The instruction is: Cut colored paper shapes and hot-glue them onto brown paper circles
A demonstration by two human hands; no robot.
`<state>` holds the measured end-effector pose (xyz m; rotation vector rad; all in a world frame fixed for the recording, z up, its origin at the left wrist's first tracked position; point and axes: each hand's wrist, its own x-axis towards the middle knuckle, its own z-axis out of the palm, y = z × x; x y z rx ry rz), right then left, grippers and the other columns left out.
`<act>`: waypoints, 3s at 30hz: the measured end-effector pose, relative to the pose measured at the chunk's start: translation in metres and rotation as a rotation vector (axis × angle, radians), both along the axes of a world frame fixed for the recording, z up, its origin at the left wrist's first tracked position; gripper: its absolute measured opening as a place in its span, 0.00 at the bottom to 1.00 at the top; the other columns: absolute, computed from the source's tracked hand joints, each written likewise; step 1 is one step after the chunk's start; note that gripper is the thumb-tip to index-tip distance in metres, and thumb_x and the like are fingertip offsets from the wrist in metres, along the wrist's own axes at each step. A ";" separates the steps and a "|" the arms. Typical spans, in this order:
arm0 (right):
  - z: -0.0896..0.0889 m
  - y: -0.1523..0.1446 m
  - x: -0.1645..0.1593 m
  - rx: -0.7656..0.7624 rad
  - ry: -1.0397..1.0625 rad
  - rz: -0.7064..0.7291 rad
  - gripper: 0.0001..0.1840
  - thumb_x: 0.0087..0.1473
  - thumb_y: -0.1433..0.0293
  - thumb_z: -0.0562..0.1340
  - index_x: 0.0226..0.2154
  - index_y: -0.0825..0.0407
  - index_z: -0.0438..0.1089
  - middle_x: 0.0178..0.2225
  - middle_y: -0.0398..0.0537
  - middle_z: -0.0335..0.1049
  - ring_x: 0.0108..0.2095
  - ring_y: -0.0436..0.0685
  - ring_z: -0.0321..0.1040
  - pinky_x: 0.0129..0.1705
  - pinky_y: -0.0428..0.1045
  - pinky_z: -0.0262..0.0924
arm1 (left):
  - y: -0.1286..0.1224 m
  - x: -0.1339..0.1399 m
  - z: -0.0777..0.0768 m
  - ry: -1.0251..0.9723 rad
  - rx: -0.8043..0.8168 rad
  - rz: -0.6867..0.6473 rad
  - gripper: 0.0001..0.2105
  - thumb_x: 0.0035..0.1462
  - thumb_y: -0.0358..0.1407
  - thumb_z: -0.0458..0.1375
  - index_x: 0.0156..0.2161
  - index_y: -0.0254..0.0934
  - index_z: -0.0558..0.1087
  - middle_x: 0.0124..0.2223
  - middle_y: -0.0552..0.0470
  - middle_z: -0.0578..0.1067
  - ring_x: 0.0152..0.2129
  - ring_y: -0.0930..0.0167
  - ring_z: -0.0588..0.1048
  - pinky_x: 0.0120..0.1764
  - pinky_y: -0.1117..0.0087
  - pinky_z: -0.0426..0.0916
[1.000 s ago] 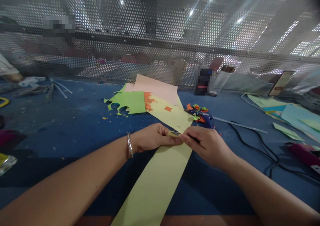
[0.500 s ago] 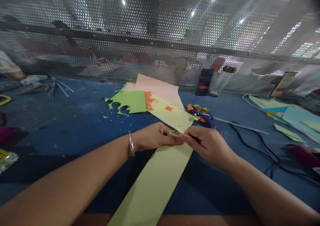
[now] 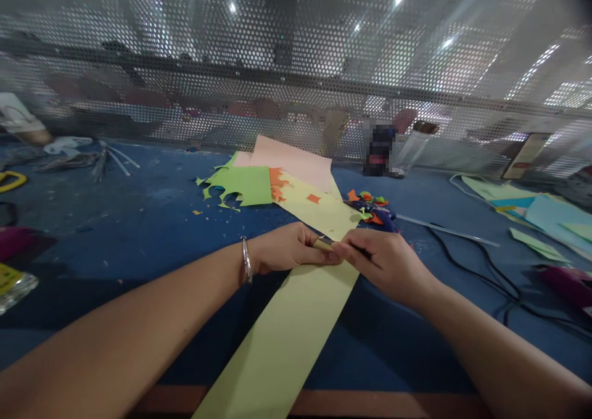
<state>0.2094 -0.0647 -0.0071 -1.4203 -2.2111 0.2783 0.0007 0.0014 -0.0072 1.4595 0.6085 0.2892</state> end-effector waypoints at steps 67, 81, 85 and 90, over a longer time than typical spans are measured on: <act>-0.001 -0.013 -0.016 -0.012 -0.206 0.150 0.14 0.66 0.59 0.58 0.37 0.52 0.70 0.34 0.47 0.73 0.32 0.54 0.70 0.34 0.48 0.59 | -0.002 0.004 0.014 -0.253 0.237 0.804 0.09 0.53 0.35 0.67 0.35 0.37 0.72 0.32 0.53 0.78 0.30 0.73 0.76 0.34 0.72 0.66; -0.001 -0.011 -0.006 0.617 -0.136 -0.104 0.13 0.67 0.70 0.57 0.50 0.50 0.73 0.44 0.51 0.78 0.39 0.55 0.76 0.39 0.48 0.68 | -0.041 0.021 0.018 -0.227 0.014 0.677 0.09 0.53 0.35 0.66 0.35 0.39 0.69 0.31 0.55 0.75 0.30 0.72 0.75 0.31 0.72 0.64; -0.002 -0.012 -0.004 0.650 -0.106 -0.078 0.11 0.66 0.73 0.57 0.44 0.50 0.76 0.42 0.50 0.78 0.38 0.54 0.76 0.41 0.48 0.68 | -0.048 0.022 0.020 -0.255 -0.050 0.596 0.11 0.51 0.36 0.68 0.34 0.39 0.70 0.31 0.54 0.77 0.30 0.72 0.76 0.32 0.72 0.65; 0.000 -0.015 -0.004 0.692 0.034 -0.016 0.10 0.64 0.75 0.61 0.45 0.51 0.76 0.40 0.50 0.77 0.39 0.54 0.76 0.40 0.48 0.69 | -0.042 0.019 0.021 -0.224 -0.137 0.519 0.11 0.58 0.45 0.63 0.35 0.38 0.76 0.36 0.51 0.78 0.34 0.71 0.76 0.35 0.71 0.67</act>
